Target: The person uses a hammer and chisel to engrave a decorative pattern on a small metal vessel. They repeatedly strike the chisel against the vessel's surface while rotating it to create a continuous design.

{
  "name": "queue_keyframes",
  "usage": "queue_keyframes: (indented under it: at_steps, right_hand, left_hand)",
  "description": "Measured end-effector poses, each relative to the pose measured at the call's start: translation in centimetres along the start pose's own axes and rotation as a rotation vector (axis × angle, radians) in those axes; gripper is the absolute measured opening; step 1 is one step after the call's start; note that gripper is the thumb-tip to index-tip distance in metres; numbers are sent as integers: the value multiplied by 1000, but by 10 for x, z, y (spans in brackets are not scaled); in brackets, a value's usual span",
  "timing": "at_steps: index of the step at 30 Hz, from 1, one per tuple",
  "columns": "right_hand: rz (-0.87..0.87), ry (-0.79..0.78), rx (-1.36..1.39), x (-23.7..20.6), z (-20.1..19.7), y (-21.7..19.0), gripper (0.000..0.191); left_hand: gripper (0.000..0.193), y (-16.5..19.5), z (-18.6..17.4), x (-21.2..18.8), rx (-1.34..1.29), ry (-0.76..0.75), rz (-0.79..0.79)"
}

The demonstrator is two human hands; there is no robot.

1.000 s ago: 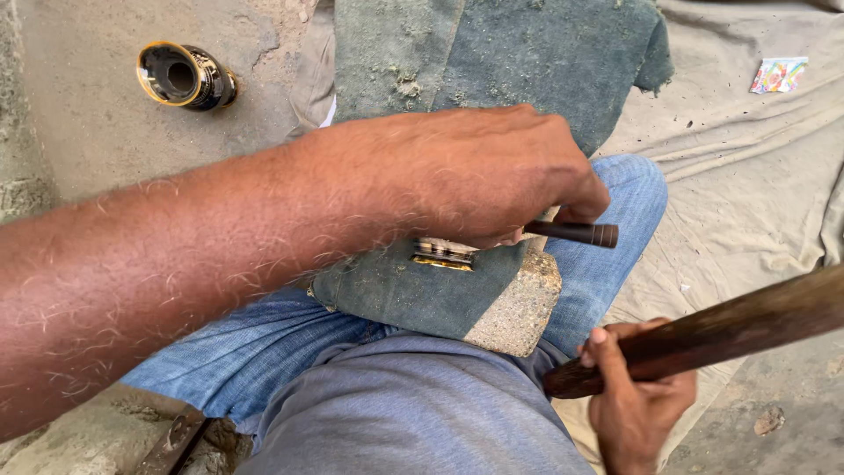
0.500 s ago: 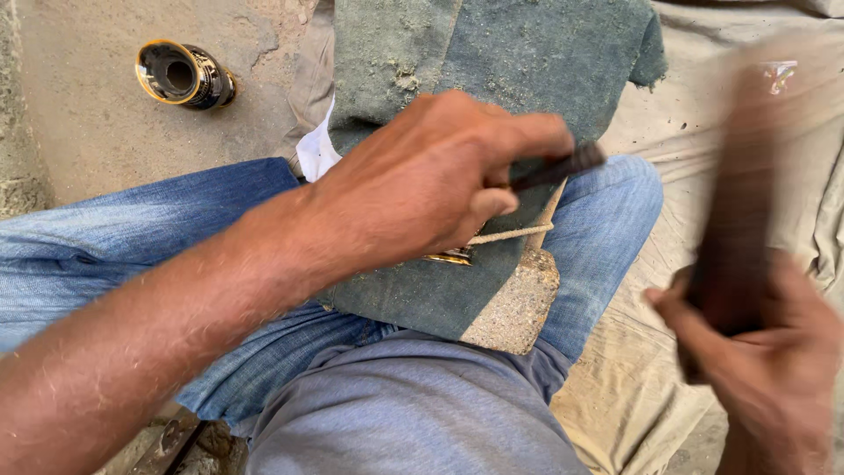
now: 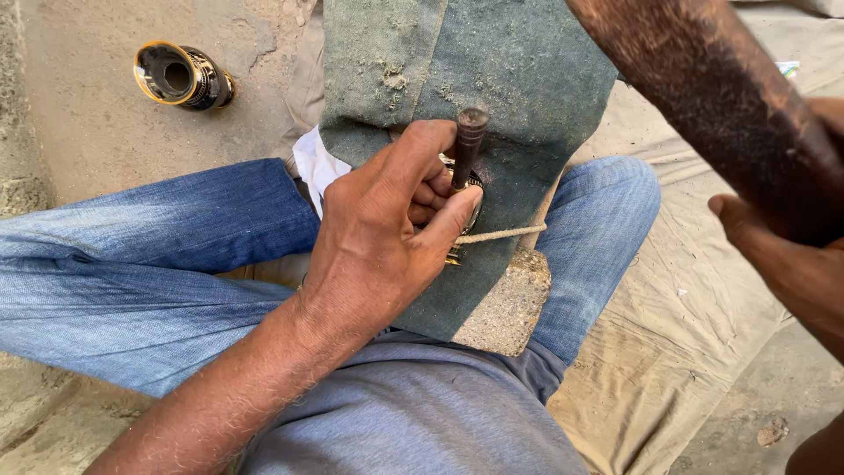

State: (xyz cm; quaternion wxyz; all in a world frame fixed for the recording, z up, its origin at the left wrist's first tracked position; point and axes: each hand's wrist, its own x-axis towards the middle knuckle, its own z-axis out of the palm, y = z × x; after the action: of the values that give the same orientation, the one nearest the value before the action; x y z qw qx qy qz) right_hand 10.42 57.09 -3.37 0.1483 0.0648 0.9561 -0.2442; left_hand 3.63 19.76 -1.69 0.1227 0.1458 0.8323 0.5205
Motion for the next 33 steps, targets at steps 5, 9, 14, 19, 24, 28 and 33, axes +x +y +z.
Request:
queue_keyframes:
  at_steps: [5,9,14,19,24,28,33]
  right_hand:
    - [151,-134,-14,3,13,55,50]
    - [263,-217,15,13,17,69,52]
    - [103,-192,-115,15,2,37,54]
    - [214,-162,-77,-6,6,6,58]
    - [181,-73,189,-24,15,-19,53]
    - [336,-92,265,-46,21,-32,57]
    - [388,171,707,-83,59,-48,55]
  left_hand:
    - [44,5,3,1,59,3,90]
    - [44,13,8,2,187,-67,109]
    - [45,18,4,18,117,-140,142]
    - [37,17,-5,37,197,-271,136]
    - [37,16,-1,48,292,-362,165]
    - [29,18,4,53,330,-445,190]
    - [25,20,9,65,360,-576,239]
